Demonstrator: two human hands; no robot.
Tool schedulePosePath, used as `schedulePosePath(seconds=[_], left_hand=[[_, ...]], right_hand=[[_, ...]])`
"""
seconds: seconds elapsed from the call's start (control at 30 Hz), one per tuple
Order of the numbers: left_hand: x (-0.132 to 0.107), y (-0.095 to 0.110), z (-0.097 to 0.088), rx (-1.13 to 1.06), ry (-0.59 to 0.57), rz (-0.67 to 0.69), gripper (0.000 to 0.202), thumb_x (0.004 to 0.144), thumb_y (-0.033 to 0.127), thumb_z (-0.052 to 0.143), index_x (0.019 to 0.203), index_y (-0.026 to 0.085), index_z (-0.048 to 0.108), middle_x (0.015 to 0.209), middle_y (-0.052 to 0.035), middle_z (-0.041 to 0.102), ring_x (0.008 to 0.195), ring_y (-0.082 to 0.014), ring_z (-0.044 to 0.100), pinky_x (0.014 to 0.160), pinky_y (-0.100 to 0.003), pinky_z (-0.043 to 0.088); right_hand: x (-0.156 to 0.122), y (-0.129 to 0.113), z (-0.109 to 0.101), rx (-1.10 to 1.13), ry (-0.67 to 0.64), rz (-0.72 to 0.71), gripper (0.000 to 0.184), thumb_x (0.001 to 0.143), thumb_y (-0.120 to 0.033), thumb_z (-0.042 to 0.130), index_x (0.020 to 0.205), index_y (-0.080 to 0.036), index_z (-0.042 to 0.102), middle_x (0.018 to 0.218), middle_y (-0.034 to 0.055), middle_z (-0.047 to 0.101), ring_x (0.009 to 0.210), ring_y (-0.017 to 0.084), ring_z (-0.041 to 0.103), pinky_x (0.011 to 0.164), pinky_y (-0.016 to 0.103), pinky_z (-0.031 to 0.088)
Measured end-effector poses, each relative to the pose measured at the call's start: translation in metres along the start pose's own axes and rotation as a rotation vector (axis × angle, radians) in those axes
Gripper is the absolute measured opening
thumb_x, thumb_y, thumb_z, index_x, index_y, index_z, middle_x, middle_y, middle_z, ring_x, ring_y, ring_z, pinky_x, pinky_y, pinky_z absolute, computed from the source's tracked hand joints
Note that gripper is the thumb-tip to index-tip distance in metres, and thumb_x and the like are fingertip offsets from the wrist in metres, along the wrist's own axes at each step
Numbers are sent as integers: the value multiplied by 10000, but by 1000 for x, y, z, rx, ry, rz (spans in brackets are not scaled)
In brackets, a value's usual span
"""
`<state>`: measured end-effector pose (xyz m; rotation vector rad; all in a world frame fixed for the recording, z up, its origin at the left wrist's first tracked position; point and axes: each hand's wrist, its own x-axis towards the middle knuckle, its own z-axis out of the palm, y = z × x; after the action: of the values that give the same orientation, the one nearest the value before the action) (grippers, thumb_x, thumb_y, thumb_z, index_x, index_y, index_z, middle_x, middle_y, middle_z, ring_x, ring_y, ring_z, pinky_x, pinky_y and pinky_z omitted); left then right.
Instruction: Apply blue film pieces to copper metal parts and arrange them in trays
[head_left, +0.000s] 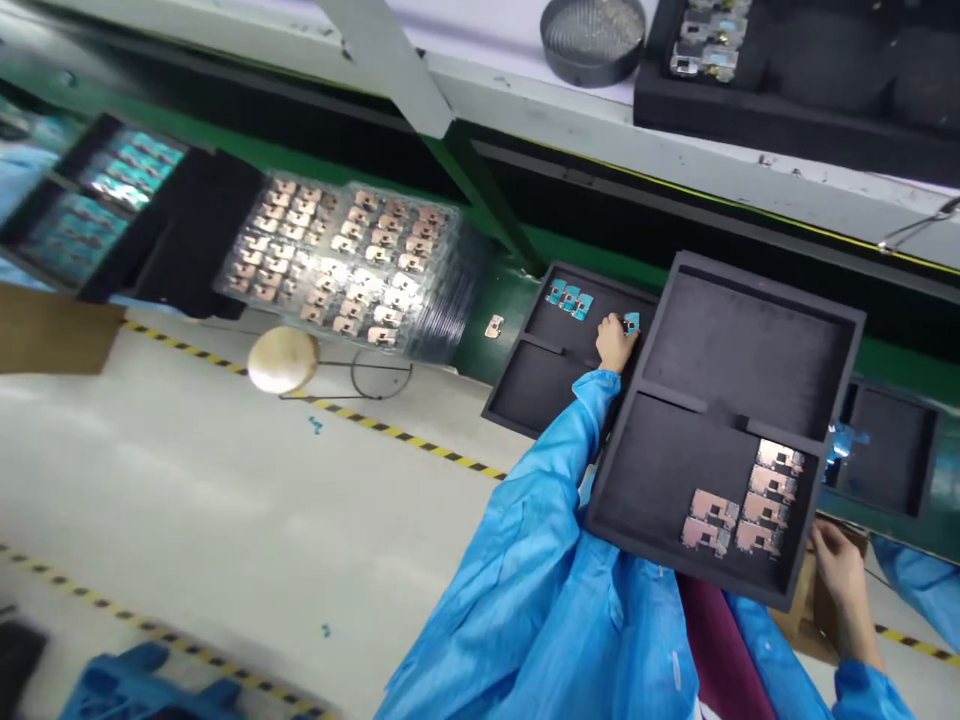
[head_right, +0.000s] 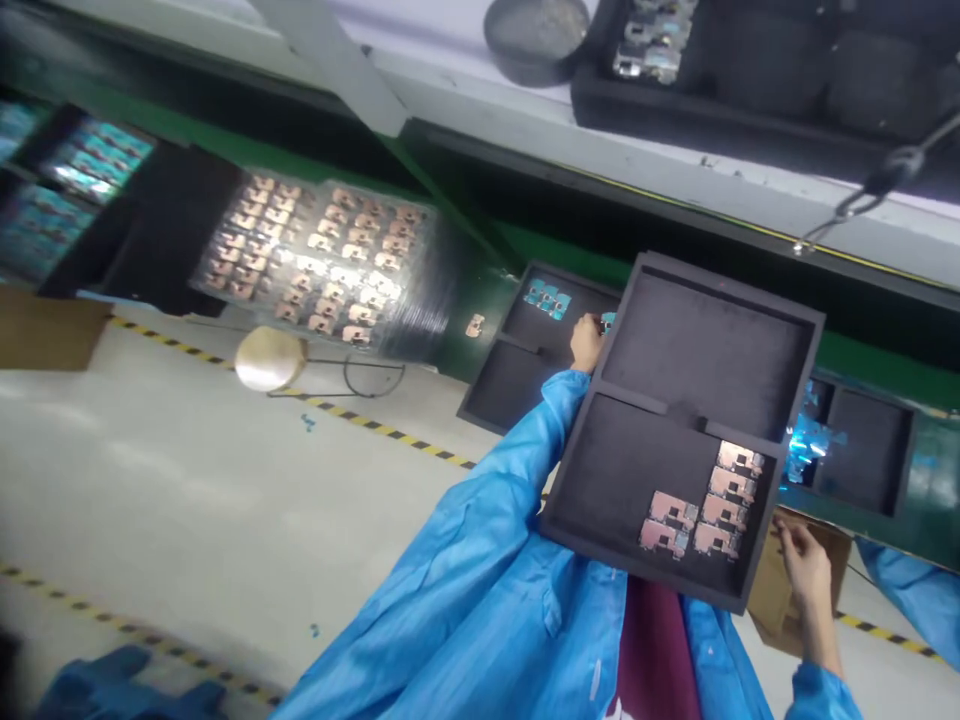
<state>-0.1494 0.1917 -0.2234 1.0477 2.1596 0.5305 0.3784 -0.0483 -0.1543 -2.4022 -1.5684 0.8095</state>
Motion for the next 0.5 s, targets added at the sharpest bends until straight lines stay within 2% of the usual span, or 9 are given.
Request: schedulePosePath(seconds=[0.1, 0.2, 0.3, 0.4, 0.5], left_hand=[[6, 7, 7, -23, -5, -47, 432, 999, 245, 757, 1378, 133, 581, 1408, -251, 676, 1398, -343, 583, 1067, -379, 452], [8, 14, 9, -44, -22, -76, 368, 988, 207, 756, 1316, 143, 602, 1381, -242, 681, 1394, -344, 579, 1062, -379, 456], [4, 19, 5, -59, -10, -90, 291, 959, 173, 763, 1224, 161, 644, 1489, -250, 608, 1465, -363, 520, 1078, -387, 463], [-3, 21, -10, -98, -6, -79, 293, 906, 84, 750, 1174, 172, 668, 1418, -217, 671, 1392, -338, 593, 1070, -387, 487], [-14, 16, -44, -168, 3, -49, 315, 873, 18, 711, 1146, 171, 685, 1194, -145, 776, 1158, -264, 718, 1033, -363, 527]], right_hand=[[-19, 2, -3, 120, -114, 120, 434, 619, -726, 659, 648, -299, 734, 827, 127, 835, 807, 455, 824, 675, 531, 684], [-25, -1, -9, 158, -90, 147, 431, 627, -723, 680, 682, -303, 757, 834, 116, 837, 828, 463, 827, 720, 559, 693], [-17, -7, -17, 142, -50, 106, 460, 660, -739, 678, 746, -302, 791, 870, 122, 847, 868, 472, 828, 762, 586, 692], [-7, -20, -30, 95, 26, 57, 542, 703, -767, 647, 842, -272, 818, 956, 151, 858, 964, 487, 821, 874, 628, 673], [-6, -52, -50, 83, 127, 14, 628, 763, -774, 635, 976, -219, 835, 1034, 177, 855, 1006, 475, 811, 967, 647, 642]])
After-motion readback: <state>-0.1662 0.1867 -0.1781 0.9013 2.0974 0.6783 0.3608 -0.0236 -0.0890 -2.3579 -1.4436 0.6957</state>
